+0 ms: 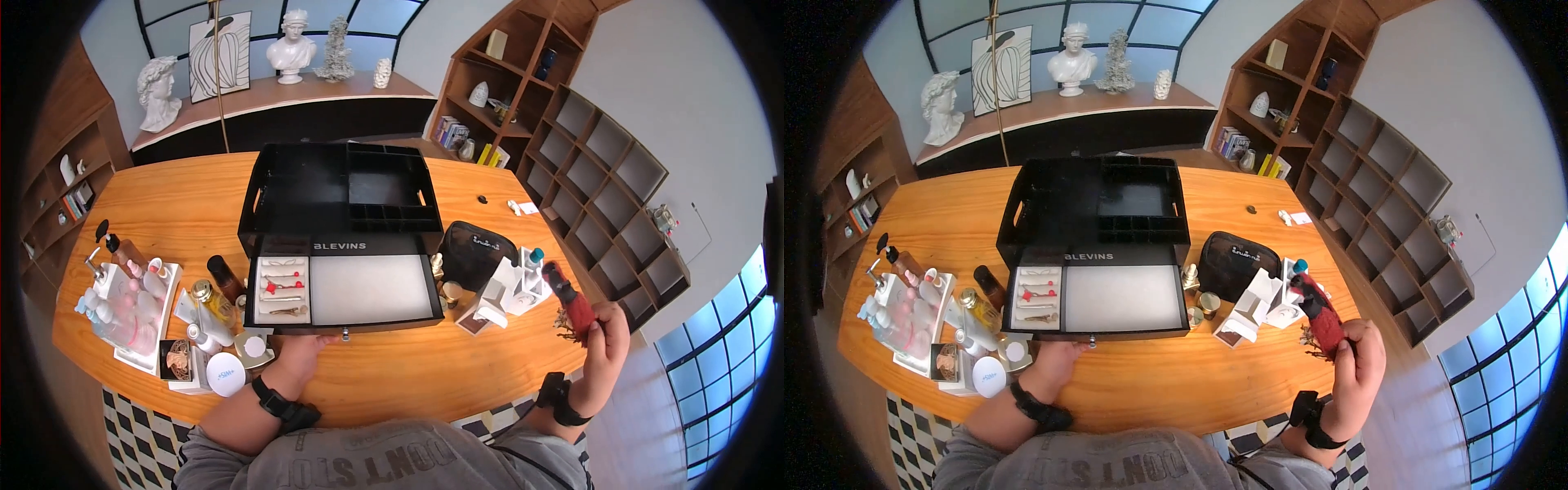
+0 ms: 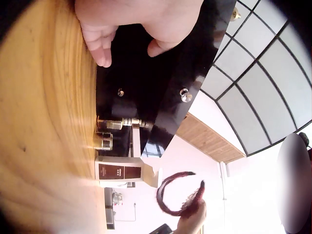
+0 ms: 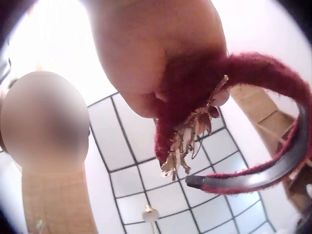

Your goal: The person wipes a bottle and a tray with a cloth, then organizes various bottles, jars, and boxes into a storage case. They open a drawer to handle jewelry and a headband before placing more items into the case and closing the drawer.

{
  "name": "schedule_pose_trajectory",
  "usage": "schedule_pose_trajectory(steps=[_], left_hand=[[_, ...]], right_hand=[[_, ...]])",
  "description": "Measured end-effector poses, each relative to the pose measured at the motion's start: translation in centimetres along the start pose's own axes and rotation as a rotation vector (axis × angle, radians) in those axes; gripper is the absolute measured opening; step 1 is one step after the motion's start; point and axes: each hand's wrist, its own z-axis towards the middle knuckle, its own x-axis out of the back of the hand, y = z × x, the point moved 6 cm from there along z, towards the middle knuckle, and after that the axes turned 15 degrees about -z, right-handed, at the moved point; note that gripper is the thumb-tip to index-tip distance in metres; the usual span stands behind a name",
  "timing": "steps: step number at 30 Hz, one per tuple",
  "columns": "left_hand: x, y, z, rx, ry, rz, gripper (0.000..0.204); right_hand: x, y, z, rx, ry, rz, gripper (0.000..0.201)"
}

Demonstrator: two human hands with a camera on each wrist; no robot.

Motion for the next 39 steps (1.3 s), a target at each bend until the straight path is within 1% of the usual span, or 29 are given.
schedule_pose_trajectory(steps=[3,4,5,7,9,10,13,14,17,18,21,25,28,29,32,34,35,37,38,39], left_hand=[[-1.9,1.5,-1.0,0.019,0.024,-0.062,0.028],[-1.6,1.4,-0.9,0.038,0.061,-0.036,0.028],[-1.6,1.4,-0.8,0.020,0.040,-0.041,0.028],[-1.1,1.2,-0.6,-0.014,-0.004,-0.054,0.028],[-0.6,0.8,-0.2,0.002,0.001,-0.046,0.029],[-0.8,1.0,-0.3,0.003,-0.006,-0.041,0.029],[-1.0,1.1,-0.2,-0.021,-0.006,-0.035,0.029],[-0.9,1.1,-0.2,-0.032,-0.002,-0.035,0.029],[-0.6,1.0,0.1,-0.009,-0.048,-0.046,0.028],[-0.6,1.0,0.1,-0.007,-0.033,-0.050,0.027],[-0.7,1.0,0.1,-0.007,-0.003,-0.068,0.027],[-0.5,0.8,0.1,-0.013,-0.006,-0.081,0.026],[-0.9,1.1,-0.2,0.007,0.034,-0.104,0.028],[-1.1,1.2,-0.3,0.014,0.055,-0.118,0.029],[-2.1,1.6,-0.8,-0.070,-0.089,0.095,0.032],[-1.0,0.8,-0.5,-0.009,-0.047,0.001,0.032],[-0.6,0.5,-0.4,0.020,-0.026,-0.047,0.032],[-0.9,0.7,-0.4,0.028,-0.014,-0.005,0.030],[-1.1,0.7,-0.4,0.033,-0.007,0.015,0.029],[-1.1,0.7,-0.3,0.048,0.017,-0.017,0.028]], right_hand=[[-1.3,2.6,-1.6,-0.011,-0.131,-0.244,0.009],[-2.1,4.0,-2.3,-0.019,-0.174,-0.300,0.009],[-2.9,5.2,-3.0,-0.011,-0.215,-0.345,0.010],[-4.6,6.1,-4.1,-0.011,-0.292,-0.382,0.007],[-6.4,7.1,-5.1,-0.041,-0.356,-0.433,0.010],[-7.2,7.3,-5.4,-0.015,-0.394,-0.456,0.011],[-8.9,7.3,-6.1,0.071,-0.400,-0.492,0.011],[-9.4,6.8,-6.1,0.152,-0.415,-0.523,0.010],[-11.0,6.8,-7.2,0.185,-0.544,-0.532,0.012],[-11.3,7.0,-7.6,0.195,-0.561,-0.517,0.012],[-11.6,7.0,-8.0,0.157,-0.695,-0.461,0.010],[-11.6,6.9,-8.2,0.215,-0.715,-0.367,0.010],[-12.2,8.4,-8.7,0.155,-0.824,-0.454,0.016],[-12.4,8.8,-8.6,0.154,-0.811,-0.493,0.017],[-13.1,10.3,-8.8,0.152,-0.756,-0.588,0.018],[-13.6,11.7,-9.2,0.135,-0.703,-0.629,0.019],[-13.7,11.9,-9.1,0.124,-0.738,-0.609,0.019],[-13.0,10.6,-8.6,0.104,-0.808,-0.571,0.020],[-11.9,9.0,-7.9,0.160,-0.717,-0.519,0.020],[-11.2,7.8,-7.3,0.162,-0.701,-0.500,0.020]])
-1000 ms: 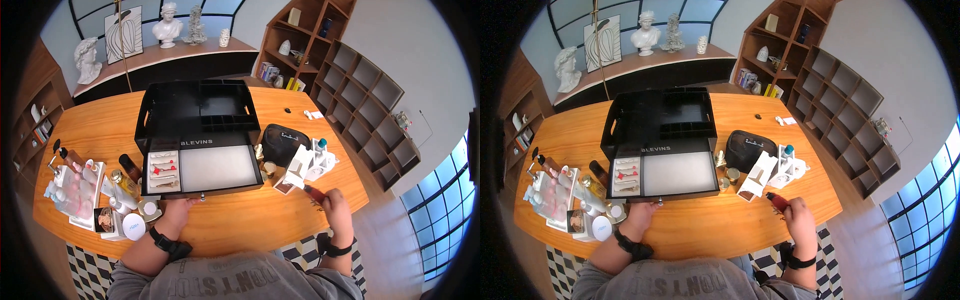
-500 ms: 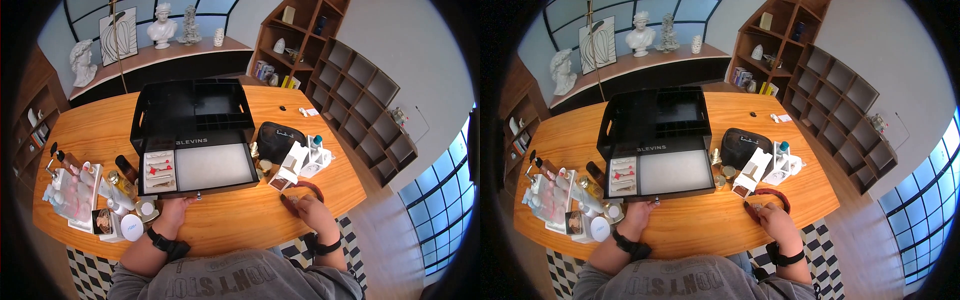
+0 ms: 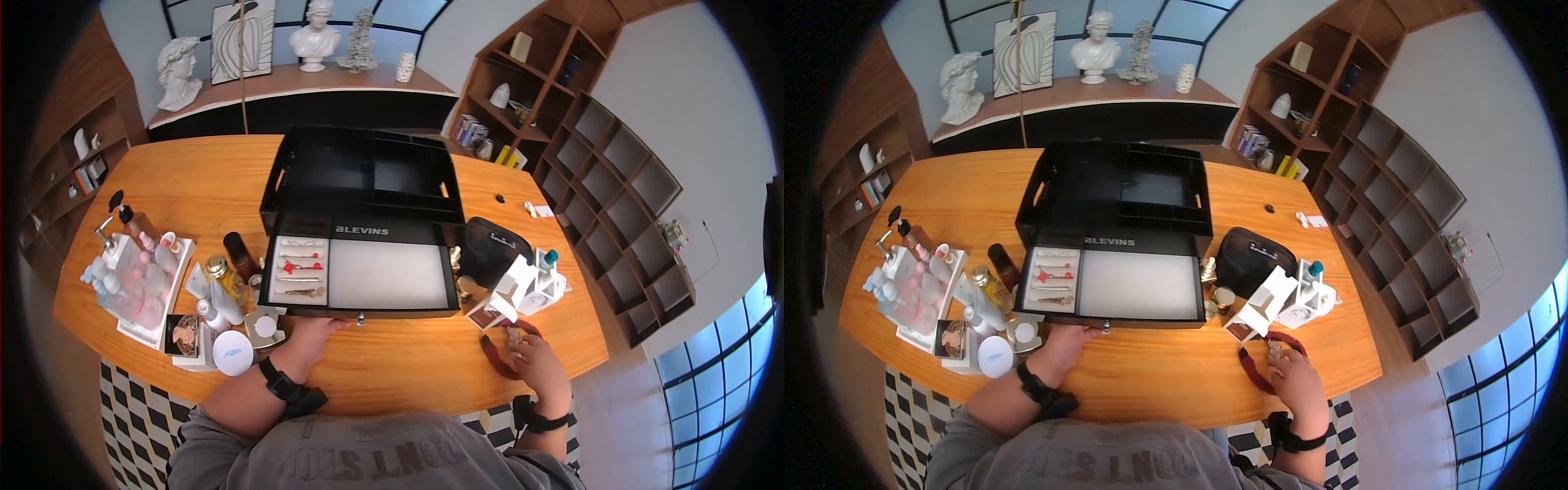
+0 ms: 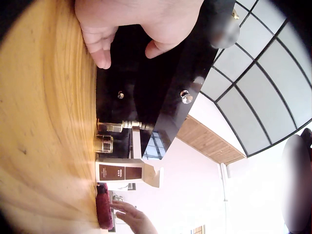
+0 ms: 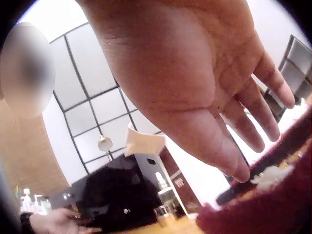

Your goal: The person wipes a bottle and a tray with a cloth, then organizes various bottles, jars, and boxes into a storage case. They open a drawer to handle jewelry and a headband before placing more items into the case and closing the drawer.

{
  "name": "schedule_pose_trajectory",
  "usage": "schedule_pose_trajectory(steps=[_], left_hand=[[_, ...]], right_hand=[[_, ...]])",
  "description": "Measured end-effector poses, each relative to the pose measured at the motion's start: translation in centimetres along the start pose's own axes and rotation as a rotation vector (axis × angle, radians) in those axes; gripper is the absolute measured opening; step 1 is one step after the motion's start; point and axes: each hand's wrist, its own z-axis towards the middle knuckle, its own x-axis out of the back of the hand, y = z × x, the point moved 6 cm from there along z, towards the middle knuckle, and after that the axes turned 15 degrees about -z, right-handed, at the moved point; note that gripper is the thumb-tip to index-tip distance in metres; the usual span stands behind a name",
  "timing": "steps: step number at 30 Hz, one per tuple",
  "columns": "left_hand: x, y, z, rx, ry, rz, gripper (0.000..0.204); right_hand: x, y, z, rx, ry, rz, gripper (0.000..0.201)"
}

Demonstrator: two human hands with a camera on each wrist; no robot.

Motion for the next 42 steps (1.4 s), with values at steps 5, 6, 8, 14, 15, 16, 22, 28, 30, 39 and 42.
schedule_pose_trajectory(steps=[5,6,8,14,15,16,22,28,30,39,42], left_hand=[[2.6,-2.2,1.4,-0.027,-0.075,-0.058,0.021],[2.7,-2.2,1.5,-0.019,-0.061,-0.071,0.021],[2.6,-2.0,1.7,-0.003,-0.036,-0.094,0.021],[-0.4,0.3,0.4,0.002,-0.010,-0.079,0.030],[-1.7,1.0,-0.4,-0.026,-0.037,-0.038,0.034],[-1.9,1.2,-0.3,-0.046,-0.047,-0.033,0.034],[-1.7,1.2,-0.4,-0.151,-0.096,-0.001,0.038],[-0.2,-0.2,0.0,-0.066,-0.082,-0.002,0.036],[0.3,-0.4,0.4,-0.082,-0.077,0.007,0.035],[-0.2,0.1,0.5,-0.099,-0.064,-0.073,0.034],[-0.3,0.1,0.4,-0.089,-0.063,-0.062,0.034]], right_hand=[[8.1,-4.7,1.8,0.171,0.091,0.236,0.016],[9.7,-6.2,2.1,0.242,0.139,0.293,0.015],[13.1,-10.8,3.1,0.421,0.199,0.347,0.017],[15.7,-23.2,6.7,0.837,0.361,0.374,0.023],[14.8,-25.1,7.5,0.859,0.365,0.376,0.024],[13.6,-26.8,8.3,0.880,0.369,0.378,0.025],[4.3,-31.0,11.4,0.791,0.243,0.251,0.025],[3.8,-30.9,11.5,0.830,0.213,0.336,0.024],[3.8,-31.0,11.6,0.840,0.204,0.348,0.024],[3.5,-30.8,11.7,0.831,0.160,0.396,0.020],[3.5,-30.7,11.8,0.830,0.135,0.434,0.017]])
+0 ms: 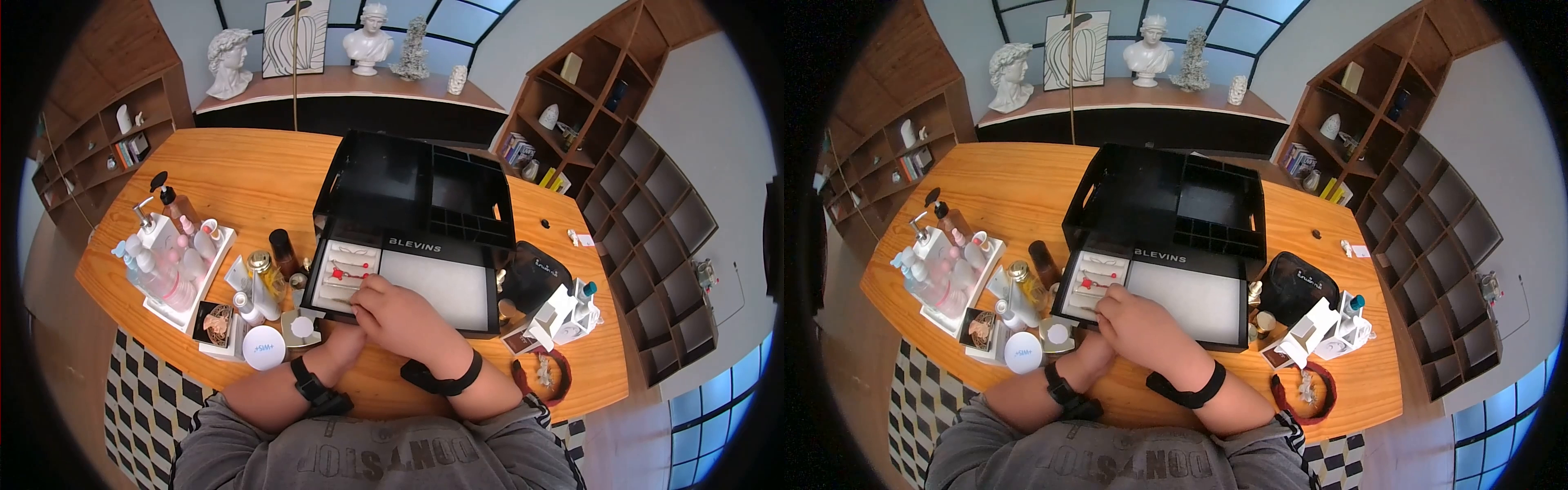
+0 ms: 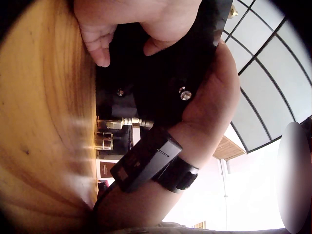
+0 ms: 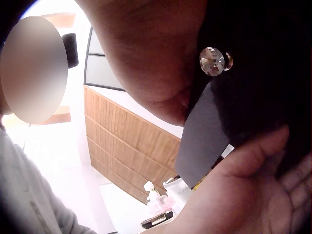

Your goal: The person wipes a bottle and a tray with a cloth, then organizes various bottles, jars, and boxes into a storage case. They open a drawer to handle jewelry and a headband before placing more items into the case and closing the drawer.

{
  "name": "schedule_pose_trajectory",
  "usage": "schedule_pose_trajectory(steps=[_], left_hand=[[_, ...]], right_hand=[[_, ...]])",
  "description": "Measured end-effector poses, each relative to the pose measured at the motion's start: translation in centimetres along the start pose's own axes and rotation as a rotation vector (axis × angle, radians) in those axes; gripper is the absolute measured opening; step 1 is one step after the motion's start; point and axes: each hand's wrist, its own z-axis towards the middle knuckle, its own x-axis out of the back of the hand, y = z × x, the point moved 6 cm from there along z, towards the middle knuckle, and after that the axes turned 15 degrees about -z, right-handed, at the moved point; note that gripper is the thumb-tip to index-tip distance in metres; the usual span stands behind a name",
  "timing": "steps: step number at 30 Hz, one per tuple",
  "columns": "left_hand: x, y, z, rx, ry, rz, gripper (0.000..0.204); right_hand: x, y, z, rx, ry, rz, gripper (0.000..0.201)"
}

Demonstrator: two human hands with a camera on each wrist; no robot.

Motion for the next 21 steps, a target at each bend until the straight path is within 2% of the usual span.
schedule_pose_trajectory(steps=[8,21], left_hand=[[-0.1,0.1,-0.1,0.018,-0.008,0.008,0.033],[-0.8,0.4,-0.6,0.050,0.021,0.051,0.033]], right_hand=[[0.1,0.2,0.2,-0.037,-0.040,0.063,0.012],[-0.1,0.8,0.1,-0.046,-0.003,0.097,0.011]])
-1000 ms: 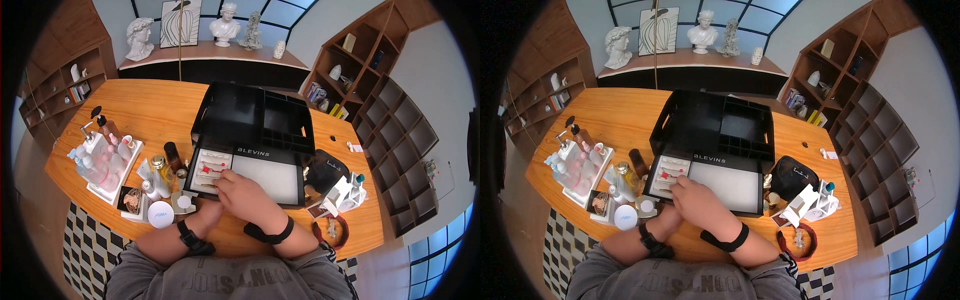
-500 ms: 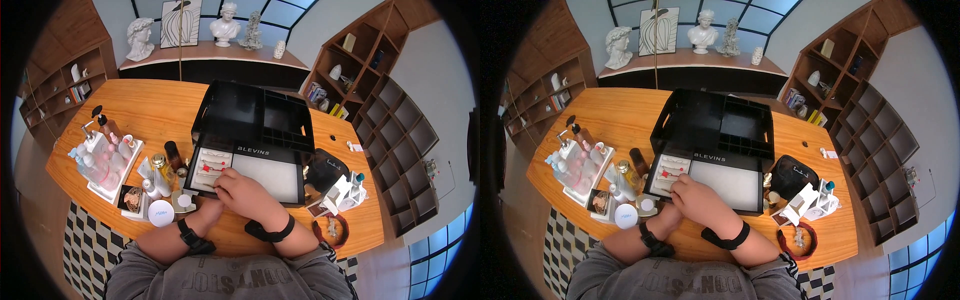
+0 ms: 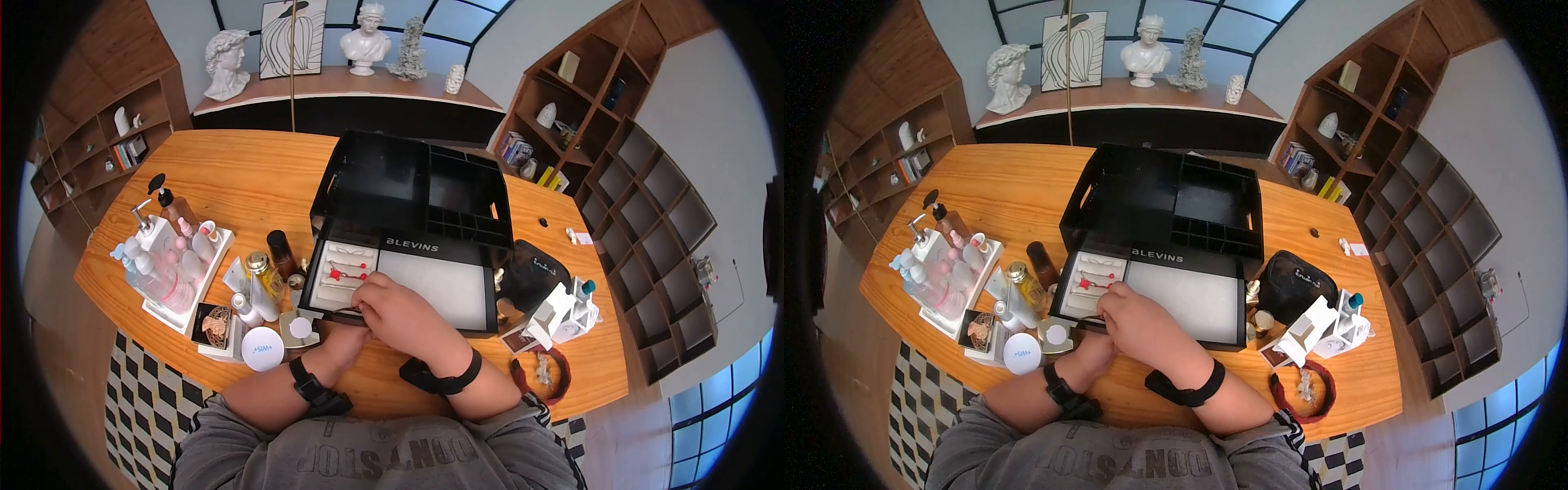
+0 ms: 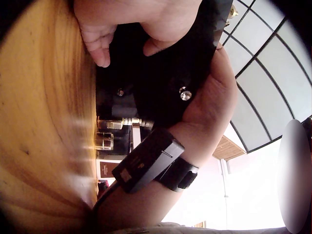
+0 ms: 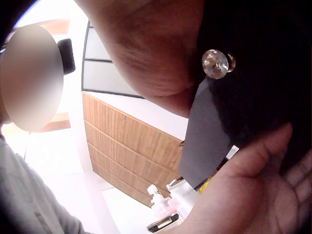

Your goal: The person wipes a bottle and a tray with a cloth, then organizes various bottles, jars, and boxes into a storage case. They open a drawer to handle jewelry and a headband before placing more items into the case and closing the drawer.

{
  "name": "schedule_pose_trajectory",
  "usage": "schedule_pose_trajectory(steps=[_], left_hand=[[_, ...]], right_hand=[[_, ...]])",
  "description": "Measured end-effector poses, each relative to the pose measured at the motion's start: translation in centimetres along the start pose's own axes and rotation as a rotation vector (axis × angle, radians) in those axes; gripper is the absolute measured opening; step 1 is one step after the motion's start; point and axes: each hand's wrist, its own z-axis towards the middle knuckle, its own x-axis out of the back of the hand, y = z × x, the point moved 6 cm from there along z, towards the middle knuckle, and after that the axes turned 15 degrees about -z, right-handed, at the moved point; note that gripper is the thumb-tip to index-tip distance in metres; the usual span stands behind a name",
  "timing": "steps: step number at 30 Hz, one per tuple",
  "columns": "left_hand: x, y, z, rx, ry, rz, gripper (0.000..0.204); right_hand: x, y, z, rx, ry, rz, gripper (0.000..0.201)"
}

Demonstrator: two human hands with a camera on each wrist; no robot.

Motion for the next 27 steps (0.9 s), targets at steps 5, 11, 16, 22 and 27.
schedule_pose_trajectory(steps=[5,11,16,22,27], left_hand=[[0.4,-0.2,0.2,0.013,-0.023,-0.015,0.030],[0.8,-0.5,0.5,0.012,-0.043,-0.012,0.028],[0.8,-0.5,0.5,0.004,-0.043,-0.011,0.029],[0.4,-0.3,0.5,-0.021,-0.040,-0.040,0.030],[-1.2,0.7,-0.2,-0.027,-0.029,-0.027,0.032]], right_hand=[[-0.4,0.5,0.1,0.008,-0.003,0.037,0.012],[-0.6,0.7,0.1,-0.004,-0.030,0.066,0.011],[-0.5,0.6,0.1,-0.007,-0.027,0.050,0.010],[-0.3,0.5,0.0,-0.010,0.015,0.057,0.010],[0.8,0.5,-0.1,-0.030,0.096,0.163,0.009]])
